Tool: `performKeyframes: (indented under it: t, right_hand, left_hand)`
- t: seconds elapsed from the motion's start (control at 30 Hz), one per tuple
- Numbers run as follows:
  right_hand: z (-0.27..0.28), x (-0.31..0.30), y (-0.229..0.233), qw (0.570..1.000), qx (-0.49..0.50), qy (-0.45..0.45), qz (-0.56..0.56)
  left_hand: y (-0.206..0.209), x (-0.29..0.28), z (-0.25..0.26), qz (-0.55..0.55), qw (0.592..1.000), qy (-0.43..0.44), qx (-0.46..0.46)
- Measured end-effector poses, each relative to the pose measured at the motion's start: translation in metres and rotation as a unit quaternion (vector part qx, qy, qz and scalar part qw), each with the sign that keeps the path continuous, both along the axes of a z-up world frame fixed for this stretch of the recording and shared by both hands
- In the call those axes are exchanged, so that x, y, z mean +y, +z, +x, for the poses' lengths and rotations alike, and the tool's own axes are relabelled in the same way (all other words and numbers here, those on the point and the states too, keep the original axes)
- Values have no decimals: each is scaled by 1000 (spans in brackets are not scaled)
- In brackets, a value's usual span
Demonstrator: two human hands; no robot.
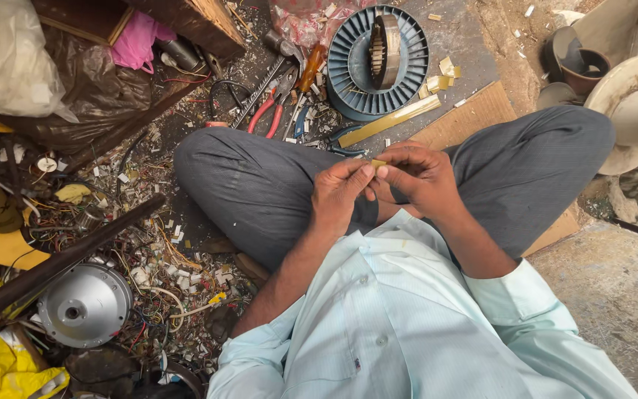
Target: The person sits on the floor and inserts small rectangular pieces into the slots of a cylindrical electrical component. They use orange-handled scissors to trim the pieces and place them into the component's slots.
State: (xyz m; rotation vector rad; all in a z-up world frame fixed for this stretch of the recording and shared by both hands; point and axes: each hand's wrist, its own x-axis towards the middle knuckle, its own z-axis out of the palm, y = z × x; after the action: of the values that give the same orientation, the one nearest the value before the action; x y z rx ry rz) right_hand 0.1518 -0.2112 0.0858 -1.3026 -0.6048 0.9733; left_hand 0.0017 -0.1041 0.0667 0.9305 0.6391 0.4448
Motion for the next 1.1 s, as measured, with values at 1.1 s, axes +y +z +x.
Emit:
performKeyframes:
  t: [1.1]
  right_hand:
    - [-18,-11,8,998,-21,2,-58]
  left_hand:
    - [34,22,2,409,910,-55,41]
